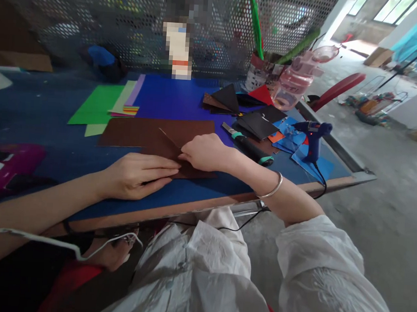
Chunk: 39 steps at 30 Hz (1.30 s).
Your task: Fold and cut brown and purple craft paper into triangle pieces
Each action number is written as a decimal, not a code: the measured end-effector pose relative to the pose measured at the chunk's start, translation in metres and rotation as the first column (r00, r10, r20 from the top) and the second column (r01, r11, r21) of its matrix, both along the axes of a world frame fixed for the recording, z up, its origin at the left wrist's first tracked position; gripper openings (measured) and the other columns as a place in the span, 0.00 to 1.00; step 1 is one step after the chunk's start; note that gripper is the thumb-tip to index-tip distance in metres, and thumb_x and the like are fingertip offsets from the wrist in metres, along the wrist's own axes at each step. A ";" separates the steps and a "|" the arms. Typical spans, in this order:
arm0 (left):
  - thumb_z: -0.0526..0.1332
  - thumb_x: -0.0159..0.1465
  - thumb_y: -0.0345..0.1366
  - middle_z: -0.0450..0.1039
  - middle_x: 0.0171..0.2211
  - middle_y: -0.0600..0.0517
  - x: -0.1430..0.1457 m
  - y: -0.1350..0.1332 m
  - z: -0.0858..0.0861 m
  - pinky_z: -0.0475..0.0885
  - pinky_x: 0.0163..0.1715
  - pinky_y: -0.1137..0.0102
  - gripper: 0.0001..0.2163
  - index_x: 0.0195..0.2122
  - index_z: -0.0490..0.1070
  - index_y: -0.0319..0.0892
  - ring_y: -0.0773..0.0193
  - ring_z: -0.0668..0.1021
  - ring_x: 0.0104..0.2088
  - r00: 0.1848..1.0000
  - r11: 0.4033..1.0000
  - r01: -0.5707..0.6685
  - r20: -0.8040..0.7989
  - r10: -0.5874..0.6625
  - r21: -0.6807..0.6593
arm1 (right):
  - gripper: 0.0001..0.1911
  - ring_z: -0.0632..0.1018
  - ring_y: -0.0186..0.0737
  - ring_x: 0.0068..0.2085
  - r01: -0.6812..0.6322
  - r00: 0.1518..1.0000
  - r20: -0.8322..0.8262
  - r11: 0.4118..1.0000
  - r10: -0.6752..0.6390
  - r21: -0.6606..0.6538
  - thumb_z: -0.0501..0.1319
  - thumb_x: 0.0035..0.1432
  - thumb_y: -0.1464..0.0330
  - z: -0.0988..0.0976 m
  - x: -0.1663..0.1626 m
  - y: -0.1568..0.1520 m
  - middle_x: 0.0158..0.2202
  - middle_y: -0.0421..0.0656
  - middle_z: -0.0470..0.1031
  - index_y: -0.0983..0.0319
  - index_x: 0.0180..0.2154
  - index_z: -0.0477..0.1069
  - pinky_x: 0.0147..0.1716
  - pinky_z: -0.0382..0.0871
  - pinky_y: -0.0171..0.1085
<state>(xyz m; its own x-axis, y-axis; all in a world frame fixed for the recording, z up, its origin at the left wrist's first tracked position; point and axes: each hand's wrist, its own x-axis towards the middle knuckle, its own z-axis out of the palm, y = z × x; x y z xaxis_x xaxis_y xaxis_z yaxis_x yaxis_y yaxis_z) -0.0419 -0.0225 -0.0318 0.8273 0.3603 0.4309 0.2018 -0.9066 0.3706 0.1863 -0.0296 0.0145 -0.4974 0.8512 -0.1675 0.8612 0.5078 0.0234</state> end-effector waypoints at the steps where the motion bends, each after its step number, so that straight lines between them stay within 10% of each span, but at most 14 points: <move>1: 0.64 0.68 0.36 0.87 0.46 0.47 -0.002 0.000 -0.001 0.84 0.51 0.63 0.11 0.46 0.86 0.49 0.54 0.88 0.47 1.000 1.000 -0.001 -0.004 0.001 -0.005 | 0.20 0.84 0.52 0.47 -0.006 1.000 0.003 1.000 0.006 0.023 0.54 0.77 0.59 -0.002 -0.001 -0.001 0.46 0.52 0.86 0.61 0.45 0.83 0.32 0.56 0.40; 24: 0.60 0.70 0.32 0.82 0.57 0.43 -0.017 -0.035 -0.016 0.82 0.59 0.55 0.27 0.71 0.68 0.47 0.47 0.85 0.55 0.991 0.960 0.094 0.071 -0.117 0.264 | 0.20 0.71 0.41 0.38 -0.405 0.879 -0.181 0.891 0.441 0.207 0.53 0.78 0.62 -0.030 0.008 0.000 0.33 0.43 0.74 0.63 0.37 0.77 0.39 0.56 0.40; 34: 0.61 0.73 0.40 0.84 0.55 0.42 -0.014 -0.036 0.003 0.85 0.52 0.59 0.14 0.55 0.81 0.46 0.48 0.86 0.53 0.994 0.962 0.111 -0.046 -0.102 0.250 | 0.17 0.69 0.39 0.37 -0.101 0.907 -0.396 0.987 0.144 0.128 0.65 0.70 0.54 -0.033 0.011 -0.002 0.35 0.42 0.72 0.62 0.39 0.71 0.38 0.56 0.38; 39: 0.58 0.75 0.39 0.86 0.48 0.40 -0.010 -0.037 -0.003 0.86 0.43 0.63 0.14 0.46 0.83 0.40 0.51 0.88 0.47 0.996 0.880 0.087 -0.041 -0.077 0.466 | 0.17 0.70 0.39 0.37 0.004 0.914 -0.405 0.997 0.030 0.082 0.65 0.70 0.54 -0.032 0.006 -0.006 0.35 0.41 0.73 0.61 0.39 0.70 0.38 0.56 0.37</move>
<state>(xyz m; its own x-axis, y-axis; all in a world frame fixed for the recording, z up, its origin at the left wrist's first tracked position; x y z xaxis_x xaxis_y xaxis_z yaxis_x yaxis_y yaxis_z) -0.0519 -0.0594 -0.0350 0.8556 0.0520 0.5151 0.1224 -0.9870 -0.1037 0.1927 -0.0358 -0.0179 -0.5193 0.8462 0.1193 0.7982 0.5301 -0.2860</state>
